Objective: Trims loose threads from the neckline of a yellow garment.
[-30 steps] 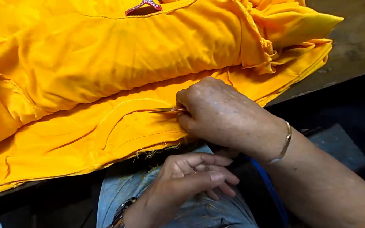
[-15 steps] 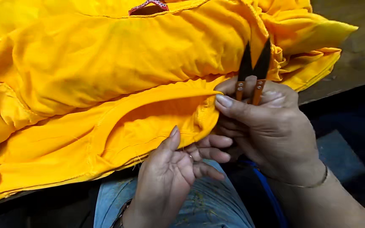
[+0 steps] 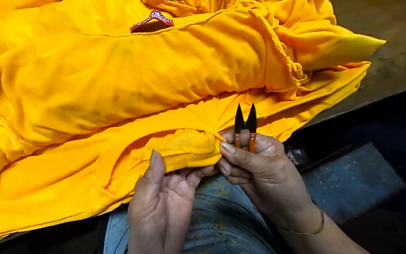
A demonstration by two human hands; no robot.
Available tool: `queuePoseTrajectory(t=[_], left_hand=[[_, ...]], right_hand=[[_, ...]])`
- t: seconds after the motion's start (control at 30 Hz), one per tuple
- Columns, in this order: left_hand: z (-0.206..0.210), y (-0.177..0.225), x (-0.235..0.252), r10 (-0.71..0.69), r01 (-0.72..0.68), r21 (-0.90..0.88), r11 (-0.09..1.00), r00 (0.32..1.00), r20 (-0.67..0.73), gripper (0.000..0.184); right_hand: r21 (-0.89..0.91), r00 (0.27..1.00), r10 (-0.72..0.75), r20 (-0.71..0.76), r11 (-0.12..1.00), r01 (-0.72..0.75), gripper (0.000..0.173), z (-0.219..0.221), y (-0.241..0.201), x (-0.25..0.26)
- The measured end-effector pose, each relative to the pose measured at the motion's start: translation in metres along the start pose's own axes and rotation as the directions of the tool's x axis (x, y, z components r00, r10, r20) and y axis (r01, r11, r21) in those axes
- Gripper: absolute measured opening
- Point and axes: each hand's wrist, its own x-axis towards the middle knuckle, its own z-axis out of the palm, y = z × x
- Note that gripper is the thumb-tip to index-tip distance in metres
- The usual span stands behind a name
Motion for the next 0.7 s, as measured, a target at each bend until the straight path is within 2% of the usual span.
queuePoseTrajectory(t=[0.07,0.13,0.27,0.37,0.5,0.7], left_hand=[[-0.002,-0.002,0.001,0.06,-0.06,0.095,0.994,0.998,0.003,0.035],[-0.003,-0.003,0.003,0.116,-0.117,0.161,0.98,0.993,0.016,0.028],[-0.002,-0.002,0.002,0.171,-0.173,0.273,0.946,0.985,0.033,0.026],[-0.003,-0.005,0.0,0.217,-0.214,0.356,0.91,0.976,0.031,0.024],[-0.006,-0.008,-0.002,0.238,-0.244,0.394,0.886,0.969,0.066,0.015],[-0.01,-0.007,-0.005,0.216,-0.227,0.426,0.876,0.974,0.073,0.022]], right_hand=[[-0.133,0.997,-0.077,0.026,0.988,0.08,0.012,-0.004,0.002,0.0],[-0.32,0.977,-0.199,0.072,0.923,0.212,0.011,-0.008,0.002,0.0],[-0.596,0.875,-0.468,0.123,0.67,0.442,0.012,-0.014,-0.008,-0.002],[-0.624,0.801,-0.565,0.198,0.558,0.548,0.021,-0.015,-0.017,-0.005],[-0.634,0.704,-0.607,0.368,0.39,0.668,0.031,-0.006,-0.02,0.001],[-0.664,0.595,-0.666,0.45,0.196,0.721,0.01,0.004,-0.015,0.007]])
